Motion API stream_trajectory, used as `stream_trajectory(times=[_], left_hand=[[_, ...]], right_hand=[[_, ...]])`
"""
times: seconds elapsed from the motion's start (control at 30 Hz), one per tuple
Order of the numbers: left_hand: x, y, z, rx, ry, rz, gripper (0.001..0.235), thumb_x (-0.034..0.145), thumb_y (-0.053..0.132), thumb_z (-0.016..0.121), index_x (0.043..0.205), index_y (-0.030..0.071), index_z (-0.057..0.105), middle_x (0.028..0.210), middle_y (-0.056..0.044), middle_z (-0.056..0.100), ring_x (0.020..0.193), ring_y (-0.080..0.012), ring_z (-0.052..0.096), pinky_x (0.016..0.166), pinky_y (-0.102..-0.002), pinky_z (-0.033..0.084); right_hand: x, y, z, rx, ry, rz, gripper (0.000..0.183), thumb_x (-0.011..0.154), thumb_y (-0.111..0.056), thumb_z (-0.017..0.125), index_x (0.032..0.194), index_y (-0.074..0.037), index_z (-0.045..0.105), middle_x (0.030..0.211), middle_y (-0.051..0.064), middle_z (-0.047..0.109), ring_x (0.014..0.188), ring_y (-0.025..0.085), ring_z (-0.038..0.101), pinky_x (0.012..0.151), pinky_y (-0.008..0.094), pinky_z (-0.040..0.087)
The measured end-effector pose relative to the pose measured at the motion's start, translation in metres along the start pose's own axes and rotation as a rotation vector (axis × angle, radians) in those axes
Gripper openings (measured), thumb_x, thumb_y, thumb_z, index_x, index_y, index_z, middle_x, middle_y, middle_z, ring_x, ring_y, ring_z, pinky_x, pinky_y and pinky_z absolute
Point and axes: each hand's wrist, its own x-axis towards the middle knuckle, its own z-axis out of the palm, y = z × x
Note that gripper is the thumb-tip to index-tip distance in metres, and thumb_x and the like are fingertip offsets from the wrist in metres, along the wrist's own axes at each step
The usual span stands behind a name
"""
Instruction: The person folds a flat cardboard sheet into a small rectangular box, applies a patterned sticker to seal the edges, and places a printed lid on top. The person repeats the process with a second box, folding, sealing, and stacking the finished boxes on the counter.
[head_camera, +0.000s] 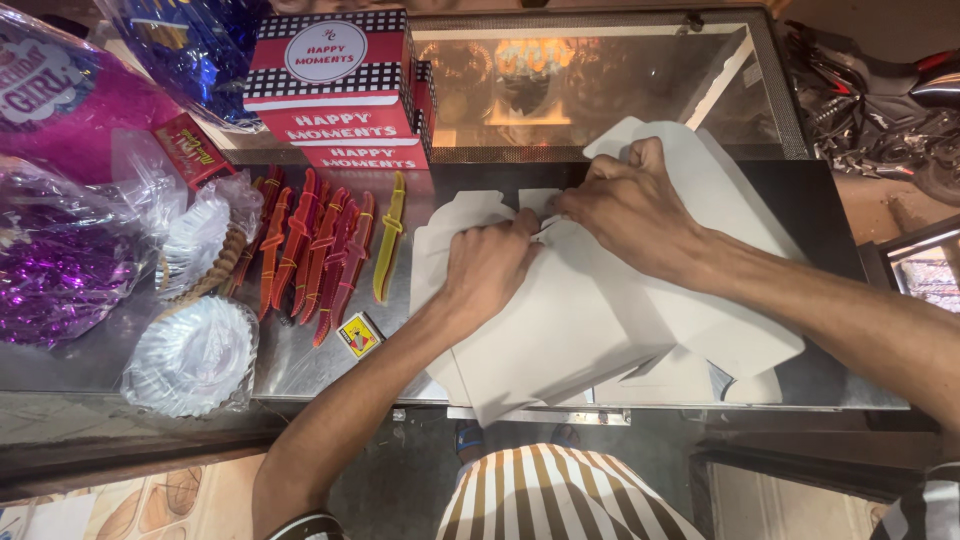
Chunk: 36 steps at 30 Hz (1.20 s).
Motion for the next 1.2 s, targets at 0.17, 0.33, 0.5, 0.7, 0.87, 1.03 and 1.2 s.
stream_trajectory(times=[0.17, 0.33, 0.5, 0.7, 0.87, 1.03, 1.2], left_hand=[[0.009, 0.006, -0.018, -0.108, 0.008, -0.072, 0.021, 0.093, 0.030, 0.070, 0.096, 0.010, 0.066, 0.086, -0.016, 0.075, 0.080, -0.0409, 0.071, 0.067, -0.056, 0.052], [0.022, 0.008, -0.029, -0.203, -0.084, -0.137, 0.026, 0.087, 0.023, 0.065, 0.108, 0.009, 0.060, 0.083, -0.018, 0.075, 0.083, -0.0443, 0.070, 0.073, -0.059, 0.052], [0.008, 0.003, -0.037, -0.099, -0.069, -0.124, 0.026, 0.086, 0.017, 0.064, 0.109, 0.005, 0.059, 0.092, -0.025, 0.072, 0.084, -0.0489, 0.068, 0.075, -0.061, 0.051], [-0.016, 0.003, -0.053, -0.286, -0.125, -0.290, 0.043, 0.084, 0.015, 0.060, 0.122, 0.000, 0.048, 0.082, -0.031, 0.069, 0.080, -0.0505, 0.069, 0.076, -0.056, 0.054], [-0.019, 0.009, -0.061, -0.402, -0.131, -0.284, 0.054, 0.084, 0.017, 0.062, 0.130, -0.004, 0.044, 0.078, -0.029, 0.068, 0.076, -0.0497, 0.069, 0.071, -0.055, 0.053], [-0.022, 0.012, -0.057, -0.563, -0.297, -0.473, 0.059, 0.085, 0.020, 0.056, 0.142, 0.009, 0.044, 0.078, -0.024, 0.071, 0.068, -0.0406, 0.076, 0.069, -0.048, 0.059], [-0.030, 0.006, -0.055, -0.447, -0.163, -0.226, 0.055, 0.090, 0.017, 0.060, 0.142, 0.007, 0.047, 0.103, -0.026, 0.070, 0.079, -0.0398, 0.071, 0.072, -0.048, 0.055]], right_hand=[[0.005, -0.003, -0.001, -0.052, -0.018, -0.036, 0.023, 0.089, -0.006, 0.067, 0.103, -0.018, 0.081, 0.076, -0.007, 0.073, 0.083, 0.012, 0.058, 0.093, 0.044, 0.027], [0.007, -0.012, -0.014, -0.194, -0.003, -0.108, 0.029, 0.088, -0.007, 0.067, 0.110, -0.020, 0.080, 0.095, -0.006, 0.079, 0.090, 0.009, 0.064, 0.103, 0.047, 0.029], [-0.030, -0.023, -0.042, -0.317, 0.104, -0.144, 0.030, 0.085, -0.012, 0.068, 0.113, -0.017, 0.079, 0.104, -0.002, 0.080, 0.097, 0.012, 0.068, 0.098, 0.037, 0.040], [-0.122, -0.029, -0.074, -0.146, -0.035, 0.222, 0.021, 0.088, -0.036, 0.075, 0.090, -0.016, 0.079, 0.077, 0.001, 0.078, 0.059, 0.013, 0.065, 0.054, 0.033, 0.043], [-0.180, -0.055, -0.054, -0.024, -0.868, 0.741, 0.035, 0.083, -0.062, 0.066, 0.101, -0.036, 0.080, 0.064, -0.007, 0.077, 0.044, 0.008, 0.055, 0.044, 0.026, 0.040], [-0.209, -0.079, -0.024, 0.314, -0.584, 0.926, 0.044, 0.075, -0.052, 0.075, 0.106, -0.021, 0.083, 0.061, -0.001, 0.077, 0.033, 0.009, 0.056, 0.036, 0.030, 0.039], [-0.215, -0.080, -0.016, 0.436, -0.280, 1.268, 0.033, 0.089, -0.044, 0.074, 0.098, -0.014, 0.086, 0.062, 0.009, 0.075, 0.038, 0.019, 0.053, 0.040, 0.037, 0.036]])
